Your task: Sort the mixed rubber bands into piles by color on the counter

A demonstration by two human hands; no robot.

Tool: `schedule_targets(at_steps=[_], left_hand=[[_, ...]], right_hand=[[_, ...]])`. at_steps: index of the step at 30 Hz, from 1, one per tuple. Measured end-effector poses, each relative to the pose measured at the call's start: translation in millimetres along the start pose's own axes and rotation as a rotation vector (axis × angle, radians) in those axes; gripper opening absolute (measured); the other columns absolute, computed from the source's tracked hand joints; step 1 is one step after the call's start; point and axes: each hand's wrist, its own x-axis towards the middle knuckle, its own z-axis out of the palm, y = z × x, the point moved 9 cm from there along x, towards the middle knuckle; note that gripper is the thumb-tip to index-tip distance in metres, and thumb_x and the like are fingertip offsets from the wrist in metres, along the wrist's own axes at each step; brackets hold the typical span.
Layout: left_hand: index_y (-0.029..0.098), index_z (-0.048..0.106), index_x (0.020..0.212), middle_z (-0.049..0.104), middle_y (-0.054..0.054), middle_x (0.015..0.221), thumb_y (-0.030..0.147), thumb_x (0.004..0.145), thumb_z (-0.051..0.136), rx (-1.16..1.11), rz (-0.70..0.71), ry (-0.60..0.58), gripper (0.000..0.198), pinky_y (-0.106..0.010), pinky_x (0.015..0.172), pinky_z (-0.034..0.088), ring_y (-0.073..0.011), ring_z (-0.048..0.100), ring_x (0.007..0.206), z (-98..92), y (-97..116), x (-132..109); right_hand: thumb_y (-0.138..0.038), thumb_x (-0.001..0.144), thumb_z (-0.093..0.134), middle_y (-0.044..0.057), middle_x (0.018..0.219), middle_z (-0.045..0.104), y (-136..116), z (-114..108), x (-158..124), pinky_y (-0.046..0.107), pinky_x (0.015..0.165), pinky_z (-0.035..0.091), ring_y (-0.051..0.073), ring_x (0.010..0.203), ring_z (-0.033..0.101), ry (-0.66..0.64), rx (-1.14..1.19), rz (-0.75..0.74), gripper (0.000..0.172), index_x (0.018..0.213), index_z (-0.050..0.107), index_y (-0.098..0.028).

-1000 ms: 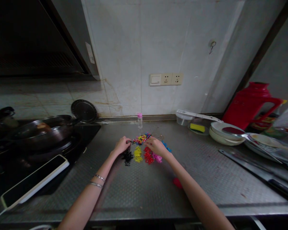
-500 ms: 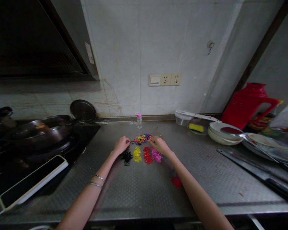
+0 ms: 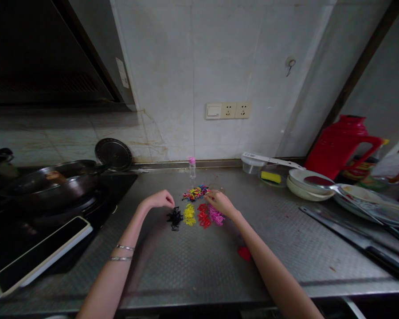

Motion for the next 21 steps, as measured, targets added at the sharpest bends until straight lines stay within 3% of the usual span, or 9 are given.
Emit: schedule_targets(at_steps=[2,4,13,21], left_hand=[[0.015,0.071,0.069,0.068,-0.002,0.065,0.026,0.057,0.061,-0.006,-0.02,-0.089,0.019,-0.02,0.058,0.038,-0.0136,0.055,0.059,6.5,-3.2,-3.3],[0.015,0.071,0.07,0.068,-0.002,0.065,0.028,0.056,0.062,-0.007,-0.033,-0.104,0.021,-0.02,0.056,0.036,-0.0127,0.054,0.057,8.0,-5.2,-4.3],[0.011,0.069,0.077,0.055,0.001,0.05,0.041,0.062,0.057,-0.135,-0.138,0.188,0.036,-0.02,0.043,0.024,-0.0067,0.035,0.043,-15.0,-21.8,-4.6],[0.009,0.068,0.075,0.061,-0.003,0.061,0.033,0.064,0.055,-0.182,-0.106,0.357,0.029,-0.02,0.048,0.032,-0.0101,0.046,0.053,-18.9,-36.2,4.5]], right_hand=[[-0.036,0.088,0.034,0.006,0.085,0.06,1.9,2.3,-0.1,0.02,0.073,0.037,0.013,0.082,0.053,-0.021,-0.011,0.023,0.036,0.082,0.063,-0.016],[-0.034,0.087,0.035,0.007,0.088,0.06,3.3,4.3,-0.1,0.02,0.076,0.037,0.013,0.086,0.053,-0.04,-0.025,0.04,0.034,0.085,0.064,-0.017],[-0.03,0.083,0.042,0.005,0.096,0.06,6.3,13.4,13.8,0.021,0.076,0.038,0.015,0.094,0.051,-0.063,-0.137,0.082,0.025,0.093,0.063,-0.022],[-0.039,0.082,0.043,0.007,0.099,0.057,8.6,24.3,26.8,0.026,0.074,0.041,0.021,0.102,0.042,-0.105,-0.288,0.139,0.028,0.09,0.064,-0.022]])
